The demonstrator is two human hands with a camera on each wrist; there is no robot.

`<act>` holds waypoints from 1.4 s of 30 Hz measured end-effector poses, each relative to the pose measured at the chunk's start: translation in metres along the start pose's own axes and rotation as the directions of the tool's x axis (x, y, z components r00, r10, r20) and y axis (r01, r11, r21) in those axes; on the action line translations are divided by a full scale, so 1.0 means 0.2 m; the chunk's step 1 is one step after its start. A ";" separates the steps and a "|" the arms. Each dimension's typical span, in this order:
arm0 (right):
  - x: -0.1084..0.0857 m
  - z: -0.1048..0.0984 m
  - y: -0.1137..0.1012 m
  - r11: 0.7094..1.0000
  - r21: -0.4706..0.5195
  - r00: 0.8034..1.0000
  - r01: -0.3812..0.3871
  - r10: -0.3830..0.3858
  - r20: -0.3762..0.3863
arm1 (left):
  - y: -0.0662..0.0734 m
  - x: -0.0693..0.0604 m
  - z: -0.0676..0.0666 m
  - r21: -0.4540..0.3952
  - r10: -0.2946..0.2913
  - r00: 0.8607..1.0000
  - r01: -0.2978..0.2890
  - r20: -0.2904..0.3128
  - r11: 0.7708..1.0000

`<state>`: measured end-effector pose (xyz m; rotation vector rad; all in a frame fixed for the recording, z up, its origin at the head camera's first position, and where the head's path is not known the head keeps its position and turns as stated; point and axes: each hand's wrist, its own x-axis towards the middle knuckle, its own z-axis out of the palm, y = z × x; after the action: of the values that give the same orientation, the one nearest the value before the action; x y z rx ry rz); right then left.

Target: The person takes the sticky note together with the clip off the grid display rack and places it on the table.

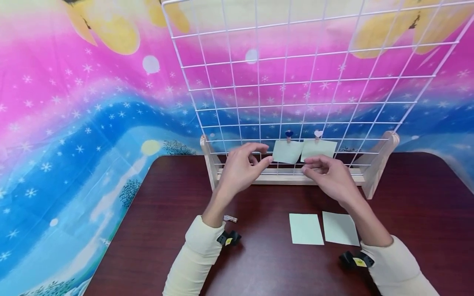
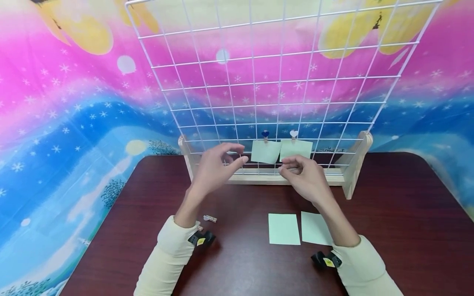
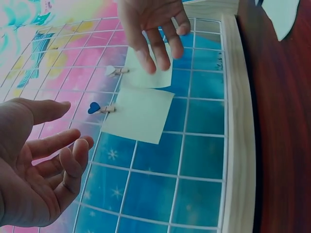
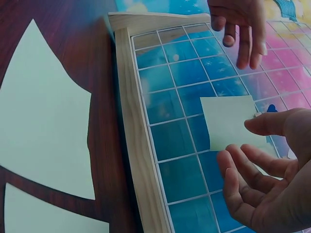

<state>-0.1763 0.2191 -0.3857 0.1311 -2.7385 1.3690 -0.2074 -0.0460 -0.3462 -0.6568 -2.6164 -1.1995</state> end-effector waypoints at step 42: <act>0.08 0.12 0.01 0.995 0.089 0.998 -0.054 0.055 -0.007 | 0.26 0.30 0.13 0.563 0.168 0.972 -0.231 0.163 0.793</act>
<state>-0.1928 0.2007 -0.4005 0.0553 -2.6938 1.5022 -0.2358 0.0230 -0.3084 -0.8457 -2.6918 -0.2661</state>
